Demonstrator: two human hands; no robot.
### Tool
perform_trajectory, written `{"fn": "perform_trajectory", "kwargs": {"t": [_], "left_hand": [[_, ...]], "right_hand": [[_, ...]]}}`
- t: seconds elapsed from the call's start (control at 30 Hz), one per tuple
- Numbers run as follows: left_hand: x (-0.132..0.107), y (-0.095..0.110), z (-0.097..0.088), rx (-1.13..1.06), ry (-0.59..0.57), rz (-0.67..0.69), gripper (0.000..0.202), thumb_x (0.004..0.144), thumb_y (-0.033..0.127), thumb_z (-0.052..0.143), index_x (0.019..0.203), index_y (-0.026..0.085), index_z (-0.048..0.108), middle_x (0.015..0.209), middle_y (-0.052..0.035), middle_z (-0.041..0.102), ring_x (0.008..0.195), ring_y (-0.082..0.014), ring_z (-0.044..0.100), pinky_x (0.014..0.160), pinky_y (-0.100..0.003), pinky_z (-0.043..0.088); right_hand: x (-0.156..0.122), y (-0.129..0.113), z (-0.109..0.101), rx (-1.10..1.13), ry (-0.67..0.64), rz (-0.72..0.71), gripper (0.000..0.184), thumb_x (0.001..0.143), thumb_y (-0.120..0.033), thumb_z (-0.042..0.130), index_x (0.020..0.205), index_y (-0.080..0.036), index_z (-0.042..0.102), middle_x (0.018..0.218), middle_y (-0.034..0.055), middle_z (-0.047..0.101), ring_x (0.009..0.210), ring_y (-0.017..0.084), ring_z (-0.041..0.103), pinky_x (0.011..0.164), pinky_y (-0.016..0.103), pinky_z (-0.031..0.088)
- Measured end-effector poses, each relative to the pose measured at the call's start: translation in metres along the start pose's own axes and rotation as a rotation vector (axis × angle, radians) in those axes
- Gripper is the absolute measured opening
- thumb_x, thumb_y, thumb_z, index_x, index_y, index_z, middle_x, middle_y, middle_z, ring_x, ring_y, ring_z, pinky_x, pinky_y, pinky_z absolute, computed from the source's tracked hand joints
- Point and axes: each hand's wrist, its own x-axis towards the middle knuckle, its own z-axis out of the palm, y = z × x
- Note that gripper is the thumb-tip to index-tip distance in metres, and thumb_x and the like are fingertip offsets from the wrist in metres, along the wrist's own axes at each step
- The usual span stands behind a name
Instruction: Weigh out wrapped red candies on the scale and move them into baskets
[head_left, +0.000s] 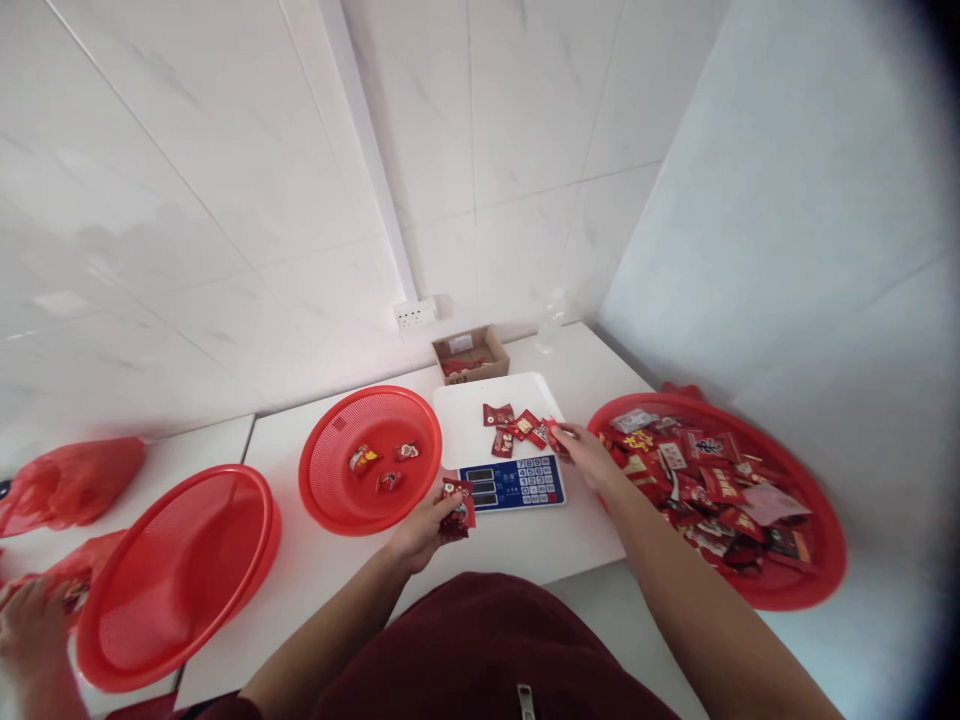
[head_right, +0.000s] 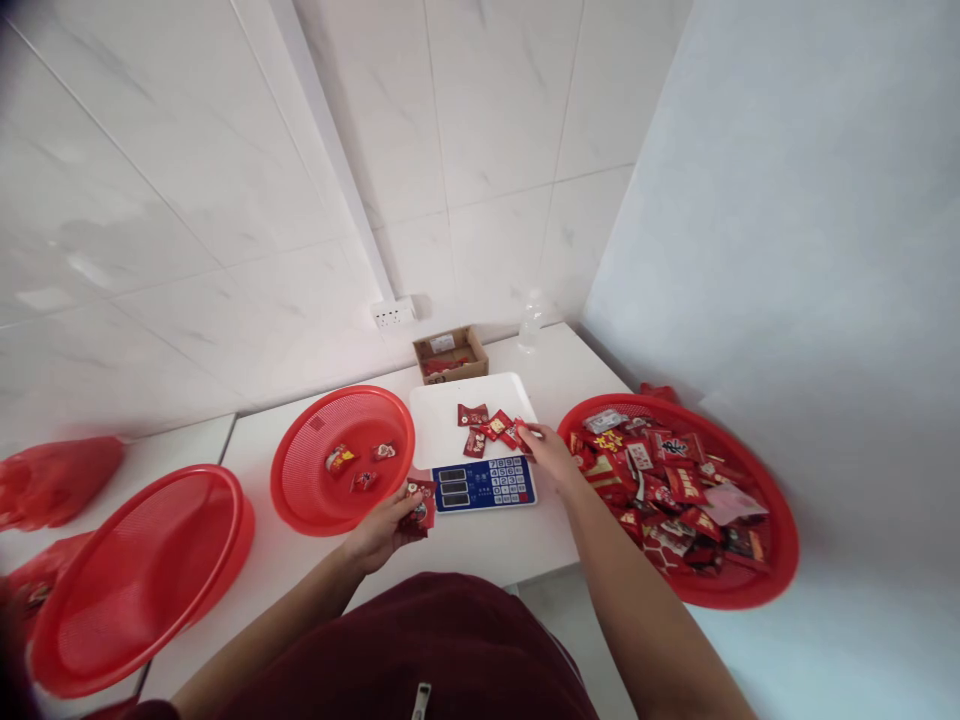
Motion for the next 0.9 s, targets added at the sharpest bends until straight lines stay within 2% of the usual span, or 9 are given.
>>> {"fn": "perform_trajectory", "kwargs": {"t": [0.1, 0.23, 0.3, 0.37, 0.4, 0.5, 0.6, 0.73, 0.9], "left_hand": [[0.0, -0.001, -0.003, -0.004, 0.001, 0.006, 0.049, 0.062, 0.05, 0.077, 0.092, 0.02, 0.052, 0.071, 0.0037, 0.057, 0.061, -0.0093, 0.055, 0.07, -0.028, 0.045], [-0.003, -0.001, -0.01, -0.028, 0.052, 0.003, 0.046, 0.063, 0.048, 0.077, 0.09, 0.019, 0.053, 0.072, 0.0031, 0.058, 0.063, -0.0095, 0.055, 0.069, -0.027, 0.046], [-0.004, -0.002, -0.015, -0.047, 0.076, 0.005, 0.042, 0.065, 0.046, 0.076, 0.088, 0.018, 0.055, 0.072, 0.0026, 0.058, 0.063, -0.0096, 0.055, 0.069, -0.026, 0.046], [-0.004, -0.003, -0.021, -0.072, 0.097, 0.013, 0.038, 0.067, 0.044, 0.076, 0.086, 0.018, 0.055, 0.073, 0.0018, 0.058, 0.064, -0.0097, 0.055, 0.068, -0.026, 0.046], [-0.004, -0.004, -0.024, -0.087, 0.113, 0.019, 0.037, 0.067, 0.043, 0.076, 0.085, 0.018, 0.056, 0.073, 0.0015, 0.059, 0.063, -0.0098, 0.055, 0.068, -0.026, 0.047], [-0.004, -0.002, -0.033, -0.125, 0.178, 0.026, 0.032, 0.07, 0.039, 0.075, 0.086, 0.018, 0.057, 0.074, 0.0015, 0.059, 0.063, -0.0099, 0.055, 0.071, -0.028, 0.048], [-0.003, 0.005, -0.037, -0.133, 0.227, 0.017, 0.027, 0.075, 0.038, 0.071, 0.087, 0.018, 0.058, 0.072, 0.0013, 0.059, 0.063, -0.0104, 0.057, 0.071, -0.027, 0.049], [-0.001, 0.013, -0.033, -0.114, 0.215, -0.017, 0.028, 0.083, 0.04, 0.062, 0.097, 0.016, 0.061, 0.074, -0.0021, 0.062, 0.064, -0.0114, 0.059, 0.069, -0.026, 0.048], [0.002, 0.01, -0.027, -0.071, 0.208, -0.052, 0.031, 0.088, 0.04, 0.056, 0.106, 0.016, 0.061, 0.079, -0.0044, 0.065, 0.061, -0.0095, 0.059, 0.058, -0.02, 0.044]], "right_hand": [[0.011, -0.014, 0.014, -0.043, -0.024, 0.012, 0.05, 0.077, -0.053, 0.054, 0.116, -0.021, 0.058, 0.107, 0.0101, 0.069, 0.086, 0.019, 0.067, 0.068, 0.031, 0.055], [0.0, -0.016, 0.004, -0.159, -0.006, -0.015, 0.044, 0.074, -0.043, 0.057, 0.111, -0.019, 0.062, 0.114, 0.0121, 0.067, 0.098, 0.023, 0.064, 0.081, 0.036, 0.052], [-0.018, -0.005, -0.008, -0.217, 0.006, -0.034, 0.039, 0.072, -0.04, 0.057, 0.103, -0.018, 0.065, 0.109, 0.0118, 0.069, 0.101, 0.025, 0.062, 0.091, 0.04, 0.047], [-0.04, 0.011, -0.025, -0.28, 0.028, -0.042, 0.036, 0.071, -0.04, 0.055, 0.097, -0.018, 0.067, 0.106, 0.0121, 0.069, 0.1, 0.026, 0.062, 0.094, 0.042, 0.044], [-0.051, 0.021, -0.034, -0.352, 0.079, -0.058, 0.035, 0.071, -0.041, 0.053, 0.095, -0.02, 0.067, 0.105, 0.0112, 0.07, 0.099, 0.026, 0.062, 0.094, 0.041, 0.045], [-0.078, 0.051, -0.059, -0.517, 0.207, -0.039, 0.041, 0.072, -0.044, 0.046, 0.101, -0.021, 0.065, 0.107, 0.0103, 0.069, 0.098, 0.026, 0.063, 0.092, 0.041, 0.046], [-0.094, 0.074, -0.074, -0.663, 0.206, 0.008, 0.047, 0.074, -0.048, 0.041, 0.106, -0.02, 0.062, 0.114, 0.013, 0.066, 0.104, 0.029, 0.061, 0.093, 0.043, 0.045], [-0.103, 0.086, -0.07, -0.848, 0.118, 0.023, 0.056, 0.078, -0.048, 0.036, 0.116, -0.012, 0.058, 0.121, 0.0196, 0.061, 0.114, 0.032, 0.055, 0.096, 0.045, 0.043], [-0.106, 0.086, -0.061, -1.001, 0.14, 0.034, 0.055, 0.085, -0.047, 0.032, 0.122, -0.013, 0.055, 0.121, 0.0205, 0.061, 0.108, 0.033, 0.058, 0.086, 0.046, 0.046]]}}
